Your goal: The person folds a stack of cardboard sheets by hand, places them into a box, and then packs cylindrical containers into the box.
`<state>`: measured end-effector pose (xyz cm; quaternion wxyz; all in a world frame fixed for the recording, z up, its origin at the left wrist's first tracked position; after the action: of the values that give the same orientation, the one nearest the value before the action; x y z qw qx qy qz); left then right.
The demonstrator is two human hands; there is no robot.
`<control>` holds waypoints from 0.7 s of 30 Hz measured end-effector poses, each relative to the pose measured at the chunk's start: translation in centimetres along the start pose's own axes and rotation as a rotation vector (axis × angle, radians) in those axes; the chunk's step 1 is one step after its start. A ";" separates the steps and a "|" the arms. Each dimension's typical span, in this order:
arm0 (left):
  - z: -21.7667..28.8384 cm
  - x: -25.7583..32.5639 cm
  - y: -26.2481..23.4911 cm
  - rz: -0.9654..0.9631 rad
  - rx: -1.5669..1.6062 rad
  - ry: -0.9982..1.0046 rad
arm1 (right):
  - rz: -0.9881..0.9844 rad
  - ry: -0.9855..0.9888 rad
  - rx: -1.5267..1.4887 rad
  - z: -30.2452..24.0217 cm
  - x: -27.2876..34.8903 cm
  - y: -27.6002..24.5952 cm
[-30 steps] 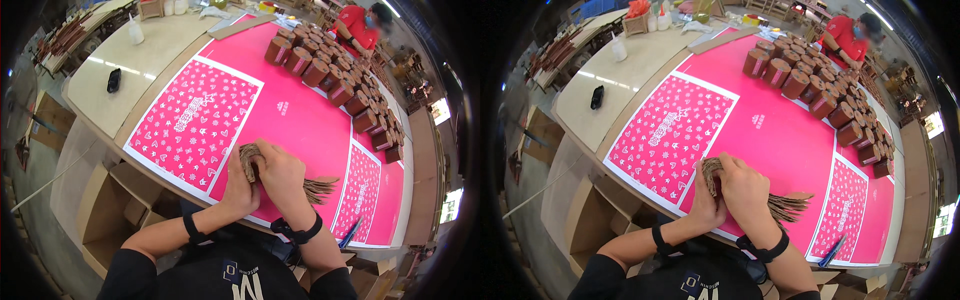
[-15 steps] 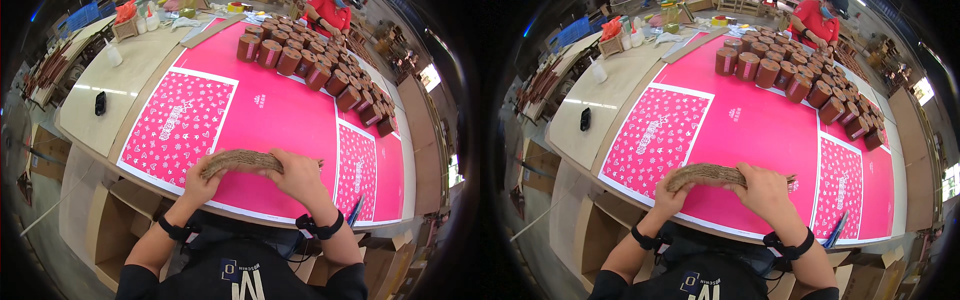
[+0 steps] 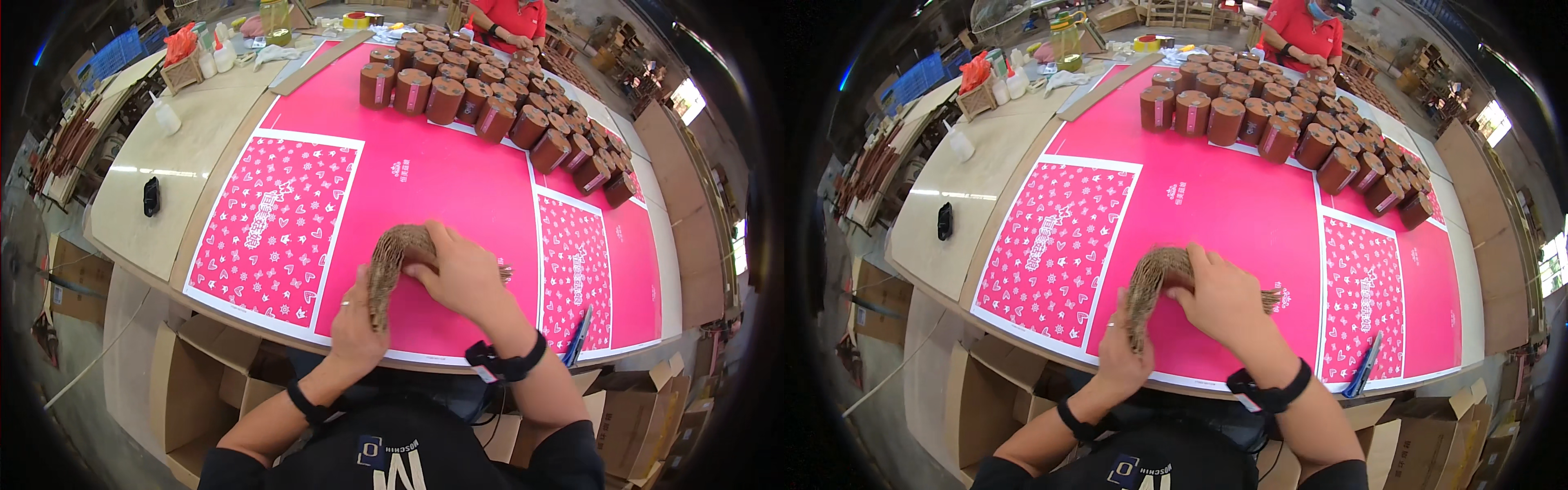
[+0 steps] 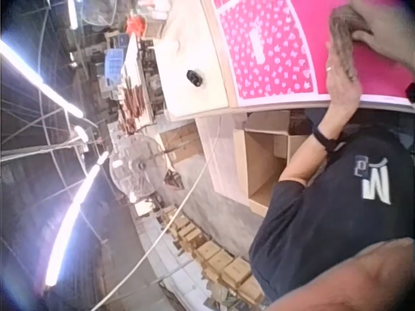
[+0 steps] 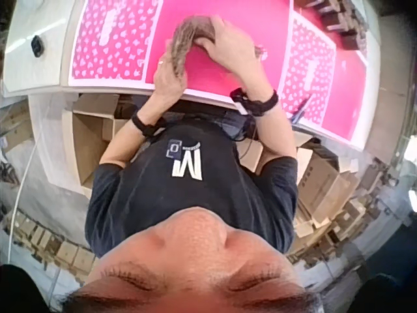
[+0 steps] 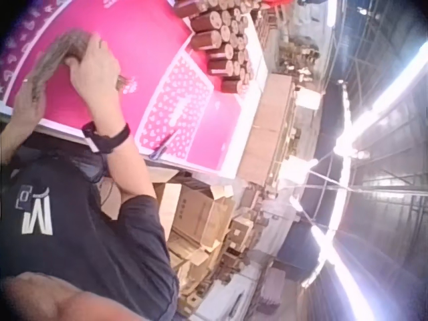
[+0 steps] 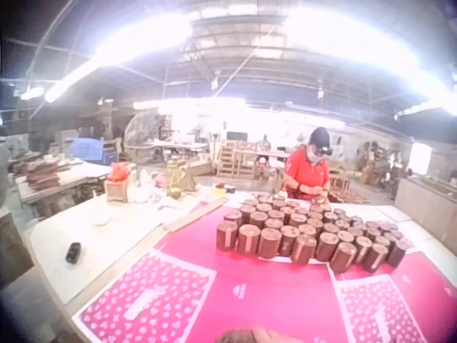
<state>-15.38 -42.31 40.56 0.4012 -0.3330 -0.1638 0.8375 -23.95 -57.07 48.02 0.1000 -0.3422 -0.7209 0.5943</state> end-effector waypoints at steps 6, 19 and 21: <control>-0.4 0.1 -1.2 0.024 0.044 -0.038 | -0.220 0.106 0.052 3.8 2.9 -1.2; 2.6 0.0 5.5 -0.146 0.092 0.158 | -0.111 0.304 -0.181 4.4 3.0 -0.5; 1.6 -0.2 4.2 -0.100 0.214 0.064 | -0.061 0.192 -0.334 3.8 4.2 -1.1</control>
<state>-18.72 -45.15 39.52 0.4810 -0.3060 -0.0769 0.8180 -29.62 -57.57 46.90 0.1280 -0.3872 -0.8066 0.4278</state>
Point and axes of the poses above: each hand's wrist, its own x-axis away from the middle knuckle, its own y-axis out of the palm, z = x × y, the point moved 9 cm from there along -x, towards the middle knuckle, and after that the axes turned 5 degrees about -y, right-handed, at the moved point
